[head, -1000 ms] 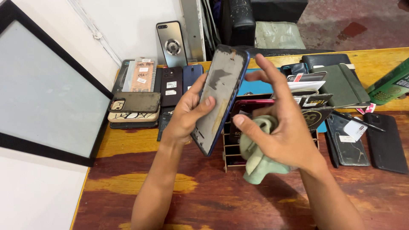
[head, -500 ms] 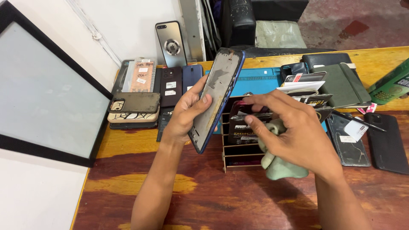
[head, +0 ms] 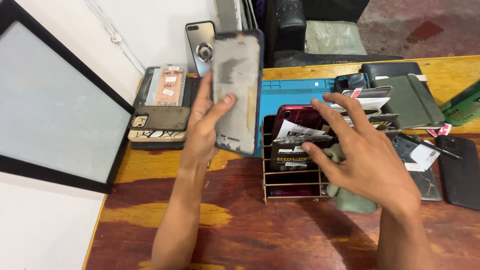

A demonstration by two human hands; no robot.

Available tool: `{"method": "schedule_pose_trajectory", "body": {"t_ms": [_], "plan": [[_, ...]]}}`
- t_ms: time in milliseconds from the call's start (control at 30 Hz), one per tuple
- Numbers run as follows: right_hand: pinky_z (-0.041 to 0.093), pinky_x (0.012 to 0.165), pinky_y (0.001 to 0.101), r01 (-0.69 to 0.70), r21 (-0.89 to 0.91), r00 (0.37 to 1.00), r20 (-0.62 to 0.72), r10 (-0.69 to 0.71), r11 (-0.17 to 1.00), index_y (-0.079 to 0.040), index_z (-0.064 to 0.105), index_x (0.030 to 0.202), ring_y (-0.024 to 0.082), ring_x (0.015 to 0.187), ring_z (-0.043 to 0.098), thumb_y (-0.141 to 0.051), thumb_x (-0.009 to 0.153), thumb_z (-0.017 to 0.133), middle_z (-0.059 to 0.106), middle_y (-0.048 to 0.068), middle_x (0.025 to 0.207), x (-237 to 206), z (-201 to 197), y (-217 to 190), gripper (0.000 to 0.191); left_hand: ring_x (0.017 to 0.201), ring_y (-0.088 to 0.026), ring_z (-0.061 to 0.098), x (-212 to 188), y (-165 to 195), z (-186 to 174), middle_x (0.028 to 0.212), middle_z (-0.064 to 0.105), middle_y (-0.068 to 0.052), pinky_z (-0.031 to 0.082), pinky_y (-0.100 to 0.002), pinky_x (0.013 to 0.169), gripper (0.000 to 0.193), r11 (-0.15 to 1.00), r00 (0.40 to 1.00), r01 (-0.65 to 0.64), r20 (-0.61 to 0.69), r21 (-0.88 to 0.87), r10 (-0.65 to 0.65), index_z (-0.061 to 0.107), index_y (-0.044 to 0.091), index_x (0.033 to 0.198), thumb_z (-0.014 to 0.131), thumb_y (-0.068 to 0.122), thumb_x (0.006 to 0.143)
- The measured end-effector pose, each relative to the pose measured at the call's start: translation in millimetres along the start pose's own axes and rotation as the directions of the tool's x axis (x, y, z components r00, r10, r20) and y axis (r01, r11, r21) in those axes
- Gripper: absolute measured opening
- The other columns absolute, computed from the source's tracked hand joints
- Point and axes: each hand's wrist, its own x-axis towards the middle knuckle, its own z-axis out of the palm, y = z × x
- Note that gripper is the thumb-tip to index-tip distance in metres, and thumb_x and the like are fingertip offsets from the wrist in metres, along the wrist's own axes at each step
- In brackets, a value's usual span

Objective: The person wipes a wooden table and a blue cutting mat with a green cloth. They then wipe several phone cases and a framed whiteboard, handling each item individually and returning them to their positions.

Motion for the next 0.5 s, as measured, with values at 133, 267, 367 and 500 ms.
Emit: {"method": "schedule_pose_trajectory", "body": {"t_ms": [133,267,367,500], "plan": [[0.058,0.064,0.044,0.035,-0.003,0.999,0.024,-0.035,0.999,-0.015,0.062,0.14,0.027,0.057,0.07,-0.036,0.086,0.073,0.059,0.01,0.132,1.0,-2.5,6.4,0.059,0.128,-0.024,0.064,11.5,2.0,-4.6,0.135,0.065,-0.014,0.054,-0.045,0.118,0.075,0.984,0.984,-0.176,-0.035,0.004,0.176,0.025,0.009,0.159,0.071,0.008,0.1],[0.058,0.064,0.0435,0.162,0.009,0.985,-0.065,-0.161,0.987,-0.012,0.067,0.131,0.03,0.069,0.07,-0.032,0.09,0.071,0.064,0.011,0.119,1.9,-3.5,11.4,0.046,0.134,-0.026,0.064,19.2,-8.1,-3.8,0.136,0.065,-0.014,0.053,-0.046,0.122,0.072,0.942,0.959,-0.283,0.022,0.181,0.284,0.026,0.011,0.158,0.071,0.006,0.102],[0.059,0.062,0.0431,0.082,0.01,0.996,-0.036,-0.082,0.997,-0.016,0.071,0.125,0.029,0.065,0.071,-0.031,0.088,0.071,0.066,0.011,0.117,3.0,-4.0,11.8,0.04,0.132,-0.025,0.065,25.0,-22.1,2.7,0.134,0.066,-0.014,0.056,-0.044,0.119,0.064,0.931,0.953,-0.298,0.119,0.212,0.278,0.032,0.01,0.153,0.071,0.004,0.103],[0.06,0.06,0.0412,0.085,0.055,0.996,-0.035,-0.084,0.995,-0.019,0.074,0.123,0.028,0.068,0.073,-0.029,0.087,0.072,0.068,0.011,0.115,3.8,-6.9,9.9,0.037,0.127,-0.023,0.066,25.6,-35.1,13.3,0.131,0.065,-0.013,0.059,-0.04,0.111,0.06,0.961,0.978,-0.173,0.154,0.214,0.142,0.036,0.008,0.145,0.074,0.005,0.1]]}}
